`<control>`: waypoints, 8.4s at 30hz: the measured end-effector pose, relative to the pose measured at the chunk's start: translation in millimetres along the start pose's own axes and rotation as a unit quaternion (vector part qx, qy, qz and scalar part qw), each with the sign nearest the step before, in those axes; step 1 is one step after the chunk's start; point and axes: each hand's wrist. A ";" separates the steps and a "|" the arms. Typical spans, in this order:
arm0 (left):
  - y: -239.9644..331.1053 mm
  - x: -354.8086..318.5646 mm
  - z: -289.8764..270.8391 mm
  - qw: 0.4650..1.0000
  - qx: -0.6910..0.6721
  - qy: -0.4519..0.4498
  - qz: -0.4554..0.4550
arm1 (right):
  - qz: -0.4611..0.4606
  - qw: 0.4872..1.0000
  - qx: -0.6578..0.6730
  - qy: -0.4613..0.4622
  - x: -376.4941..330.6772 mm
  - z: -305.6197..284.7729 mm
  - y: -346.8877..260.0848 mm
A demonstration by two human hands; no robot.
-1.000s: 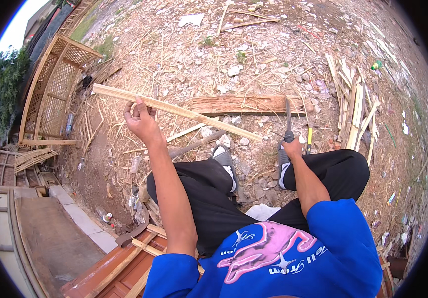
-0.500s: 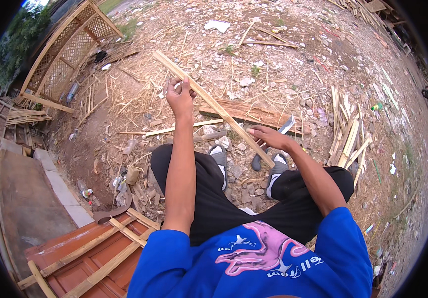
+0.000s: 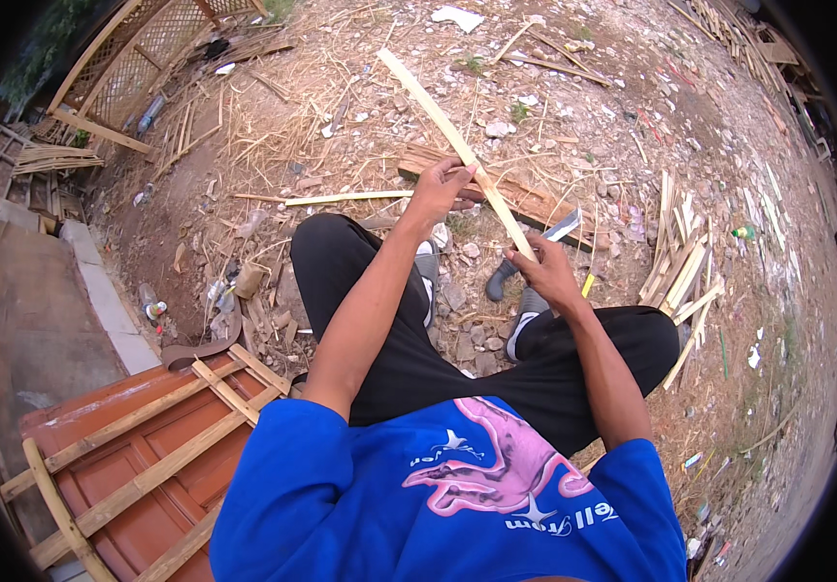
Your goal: The person scrapes and trims a bamboo strip using a blade, handles a bag of nails, and aligns wooden strips together over a board.
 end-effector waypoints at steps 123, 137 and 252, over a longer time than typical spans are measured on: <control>-13.8 96.0 -21.6 0.689 0.652 -0.315 -0.026 | -0.018 0.879 0.368 0.302 -3.5 -86.6 0.1; 25.9 118.9 -42.1 0.676 0.723 -0.125 -0.072 | 0.086 0.899 0.115 0.414 26.4 -63.3 66.3; -307.5 275.5 -24.1 0.586 0.792 -0.164 0.055 | 0.483 0.847 0.101 0.198 12.4 187.1 258.7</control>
Point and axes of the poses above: each hand's wrist, its own x-axis towards the middle knuckle, its own z-axis out of the palm, y = z × x, and after that the axes turned 10 degrees about -y, right-handed
